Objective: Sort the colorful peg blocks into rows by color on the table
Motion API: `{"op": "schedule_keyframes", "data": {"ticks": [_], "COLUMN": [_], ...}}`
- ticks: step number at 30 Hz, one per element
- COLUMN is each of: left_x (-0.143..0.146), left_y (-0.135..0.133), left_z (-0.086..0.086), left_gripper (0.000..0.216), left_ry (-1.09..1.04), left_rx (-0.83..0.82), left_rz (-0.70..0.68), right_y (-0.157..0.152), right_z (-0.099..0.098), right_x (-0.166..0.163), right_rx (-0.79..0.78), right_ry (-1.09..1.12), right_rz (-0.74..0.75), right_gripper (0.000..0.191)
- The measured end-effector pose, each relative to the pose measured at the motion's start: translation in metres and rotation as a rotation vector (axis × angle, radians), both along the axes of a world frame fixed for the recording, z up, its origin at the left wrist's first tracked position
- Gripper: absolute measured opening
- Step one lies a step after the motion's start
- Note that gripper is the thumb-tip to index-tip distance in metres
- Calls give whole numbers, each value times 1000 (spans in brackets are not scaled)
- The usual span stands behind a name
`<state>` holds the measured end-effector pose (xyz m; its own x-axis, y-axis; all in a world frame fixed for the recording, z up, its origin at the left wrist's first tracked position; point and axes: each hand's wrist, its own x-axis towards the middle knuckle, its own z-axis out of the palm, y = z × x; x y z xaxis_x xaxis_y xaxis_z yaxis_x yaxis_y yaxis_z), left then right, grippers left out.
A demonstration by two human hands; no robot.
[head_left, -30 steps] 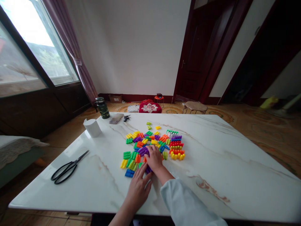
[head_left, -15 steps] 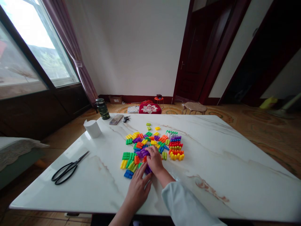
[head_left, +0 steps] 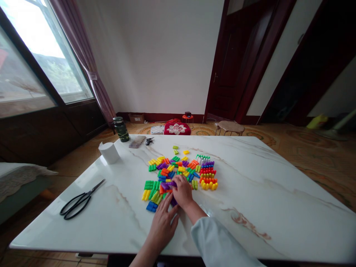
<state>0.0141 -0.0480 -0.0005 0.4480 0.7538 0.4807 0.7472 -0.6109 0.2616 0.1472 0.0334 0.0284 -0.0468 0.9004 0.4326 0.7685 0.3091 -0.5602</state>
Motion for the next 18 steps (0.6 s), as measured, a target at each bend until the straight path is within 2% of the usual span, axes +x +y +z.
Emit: {"op": "schedule_keyframes", "data": {"ticks": [18], "left_x": [0], "left_y": [0], "left_z": [0], "left_gripper": [39], "left_ry": [-26], "left_rx": [16], "left_rz": [-9], "right_y": [-3], "right_z": [-4], "right_x": [0], "right_rx": [-5], "right_ry": [-39], "right_rz": [3], "right_gripper": [26]}}
